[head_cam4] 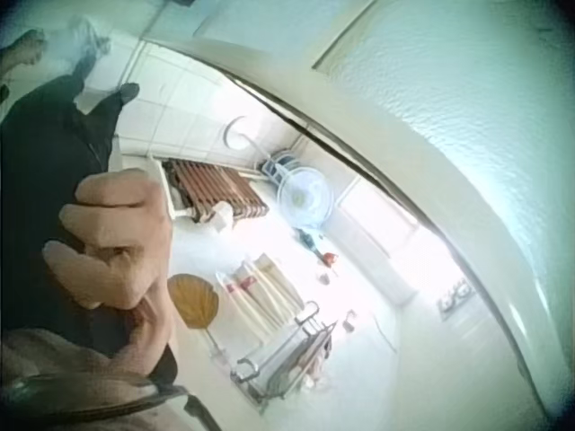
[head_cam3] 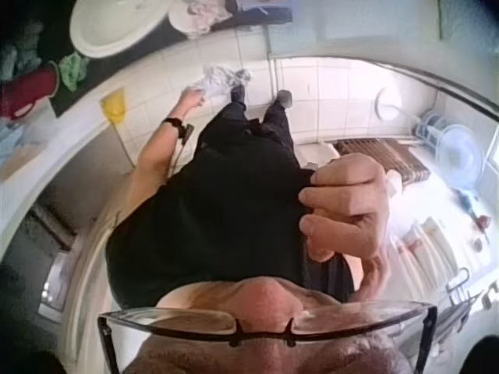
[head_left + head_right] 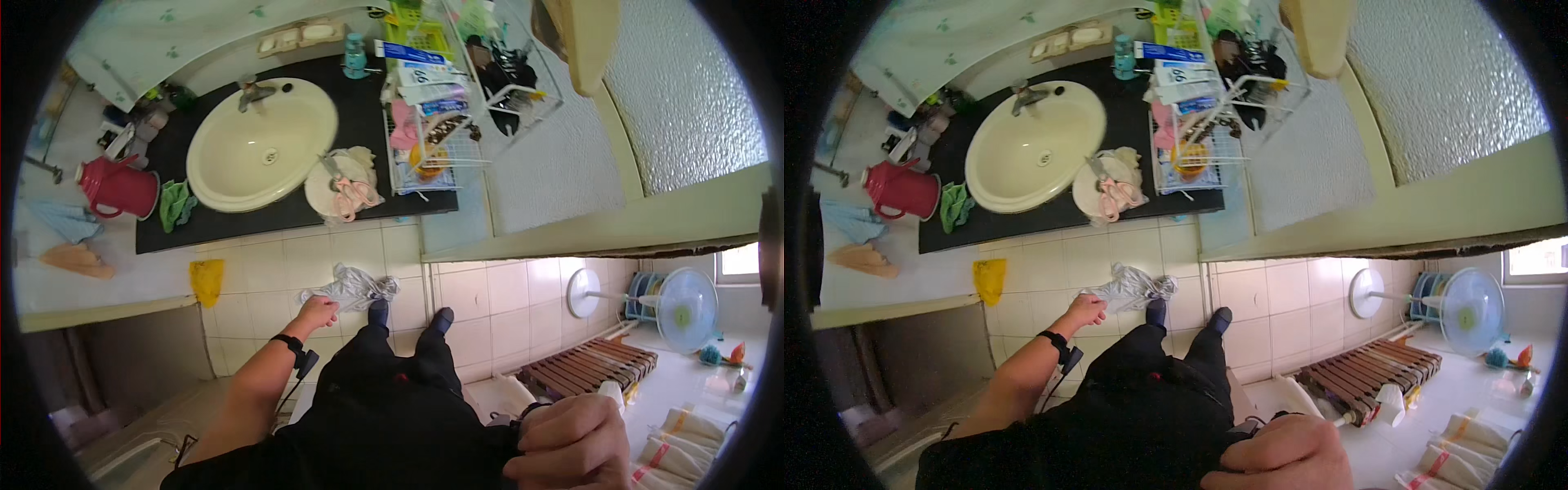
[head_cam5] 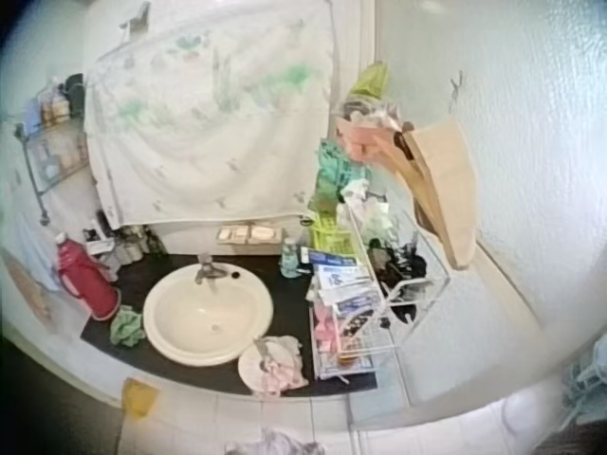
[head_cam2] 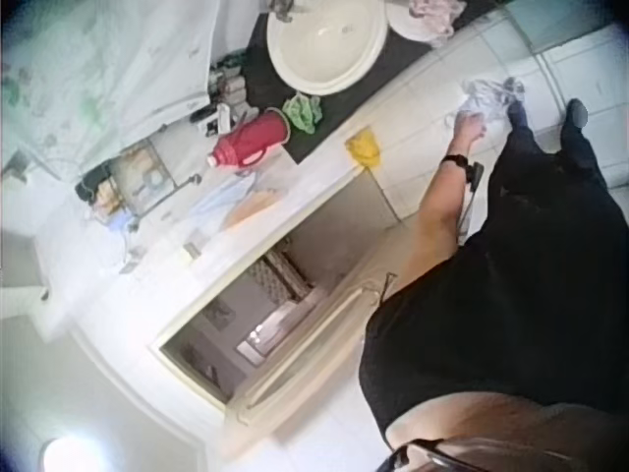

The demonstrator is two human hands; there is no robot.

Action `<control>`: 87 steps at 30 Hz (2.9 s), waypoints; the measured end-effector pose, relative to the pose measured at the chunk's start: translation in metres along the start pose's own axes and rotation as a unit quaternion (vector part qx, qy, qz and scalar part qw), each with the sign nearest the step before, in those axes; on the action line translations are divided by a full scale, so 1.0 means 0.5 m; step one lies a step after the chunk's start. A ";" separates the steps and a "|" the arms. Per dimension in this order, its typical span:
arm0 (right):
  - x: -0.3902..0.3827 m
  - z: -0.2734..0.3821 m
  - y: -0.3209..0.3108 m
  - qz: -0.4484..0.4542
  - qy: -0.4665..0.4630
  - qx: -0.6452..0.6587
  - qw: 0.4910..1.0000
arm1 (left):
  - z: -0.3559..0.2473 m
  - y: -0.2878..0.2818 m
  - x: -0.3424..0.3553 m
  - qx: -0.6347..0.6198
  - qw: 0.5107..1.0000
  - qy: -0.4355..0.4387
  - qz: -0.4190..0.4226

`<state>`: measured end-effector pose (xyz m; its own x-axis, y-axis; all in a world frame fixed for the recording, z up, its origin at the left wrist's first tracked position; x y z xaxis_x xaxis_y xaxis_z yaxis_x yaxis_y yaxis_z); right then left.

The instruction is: Repairing a sliding shower door by applying or adjusting weatherstripping tape on the frame.

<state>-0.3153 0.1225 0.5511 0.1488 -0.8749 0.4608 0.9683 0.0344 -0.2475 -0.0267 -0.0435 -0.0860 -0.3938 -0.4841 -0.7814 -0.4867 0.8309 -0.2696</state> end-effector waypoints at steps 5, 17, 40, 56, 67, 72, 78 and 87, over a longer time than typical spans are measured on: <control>-0.010 0.056 -0.011 -0.137 -0.190 -0.096 0.967 | -0.054 0.009 0.052 0.042 0.998 0.046 0.030; -0.241 -0.051 -0.149 -0.325 0.133 -0.121 0.928 | -0.254 0.129 0.058 0.172 0.976 0.089 0.100; -0.430 -0.793 -0.239 -0.528 0.227 0.188 0.797 | -0.382 0.237 -0.027 0.354 0.907 0.188 0.130; -0.585 -1.054 -0.175 -0.542 0.308 0.220 0.750 | -0.386 0.254 0.017 0.345 0.914 0.162 0.143; -0.661 -1.161 -0.145 -0.528 0.323 0.143 0.773 | -0.313 0.318 0.059 0.323 0.930 0.057 0.165; -0.679 -1.230 -0.126 -0.525 0.295 0.164 0.781 | -0.303 0.359 0.083 0.300 0.938 0.039 0.168; -0.746 -1.344 -0.080 -0.562 0.303 0.218 0.738 | -0.285 0.393 0.112 0.288 0.939 0.025 0.185; -0.966 -1.460 0.044 -0.605 0.533 0.121 0.579 | -0.453 0.498 0.142 0.212 0.963 0.101 0.130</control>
<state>-0.5125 0.1930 -0.2988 -0.7511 -0.1257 -0.6481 0.2535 -0.9614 -0.1074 -0.3526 0.0669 -0.0808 -0.6248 -0.2518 -0.7391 -0.0062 0.9482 -0.3177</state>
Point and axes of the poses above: each hand's wrist, its own x-axis towards the middle knuckle, its own y-axis out of the palm, z = x × y, the point moved 10 cm from there along x, towards the middle knuckle, and after that the axes turned 9 degrees about y, right-handed, at the moved point
